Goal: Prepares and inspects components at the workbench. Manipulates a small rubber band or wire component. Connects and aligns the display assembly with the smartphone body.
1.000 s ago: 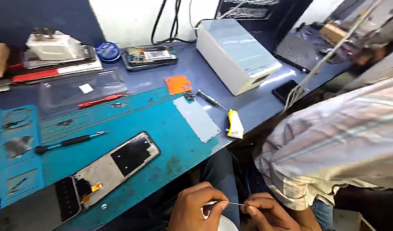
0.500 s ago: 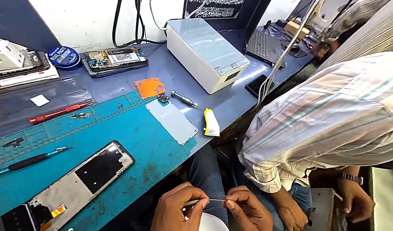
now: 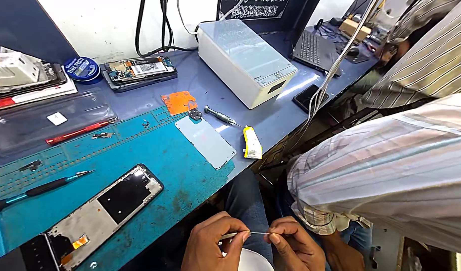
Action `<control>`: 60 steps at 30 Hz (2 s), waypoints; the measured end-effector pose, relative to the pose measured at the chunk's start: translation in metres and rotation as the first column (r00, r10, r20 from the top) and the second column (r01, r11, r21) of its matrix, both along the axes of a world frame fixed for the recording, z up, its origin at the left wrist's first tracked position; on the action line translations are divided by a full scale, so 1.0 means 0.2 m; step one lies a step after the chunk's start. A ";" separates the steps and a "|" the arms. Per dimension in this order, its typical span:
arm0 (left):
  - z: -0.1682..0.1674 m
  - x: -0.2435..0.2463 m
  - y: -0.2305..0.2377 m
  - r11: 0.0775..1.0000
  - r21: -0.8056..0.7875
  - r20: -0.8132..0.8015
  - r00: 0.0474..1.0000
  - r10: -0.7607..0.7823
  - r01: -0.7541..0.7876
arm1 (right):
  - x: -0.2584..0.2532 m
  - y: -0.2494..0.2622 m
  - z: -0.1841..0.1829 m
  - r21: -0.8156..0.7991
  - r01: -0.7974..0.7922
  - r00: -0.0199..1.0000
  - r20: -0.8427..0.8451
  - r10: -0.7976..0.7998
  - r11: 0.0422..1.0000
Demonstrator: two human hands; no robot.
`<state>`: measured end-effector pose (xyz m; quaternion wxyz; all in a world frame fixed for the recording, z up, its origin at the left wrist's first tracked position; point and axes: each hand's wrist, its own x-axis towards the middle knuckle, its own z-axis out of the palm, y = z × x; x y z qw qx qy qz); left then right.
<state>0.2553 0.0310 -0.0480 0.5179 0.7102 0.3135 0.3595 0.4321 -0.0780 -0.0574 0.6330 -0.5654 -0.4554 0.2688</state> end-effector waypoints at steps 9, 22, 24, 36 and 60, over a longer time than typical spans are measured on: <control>0.00 0.01 0.00 1.000 0.003 -0.004 1.000 -0.013 0.013 | 0.00 0.00 -0.01 0.000 0.006 1.000 0.004 -0.006 1.000; 0.00 0.01 0.00 1.000 0.009 -0.006 1.000 -0.019 0.019 | 0.01 -0.01 -0.01 0.002 0.001 1.000 -0.018 -0.001 1.000; 0.00 0.01 0.00 1.000 0.003 -0.006 1.000 -0.026 0.026 | 0.01 -0.01 -0.01 0.000 0.002 1.000 -0.024 -0.002 1.000; 0.00 0.04 0.00 1.000 -0.012 -0.040 0.999 -0.026 0.026 | 0.01 -0.02 -0.02 -0.012 0.015 0.999 -0.042 -0.015 1.000; 0.00 0.08 -0.01 0.999 -0.019 -0.068 0.997 -0.034 0.032 | 0.01 -0.04 -0.01 -0.001 0.113 0.986 -0.122 -0.112 0.994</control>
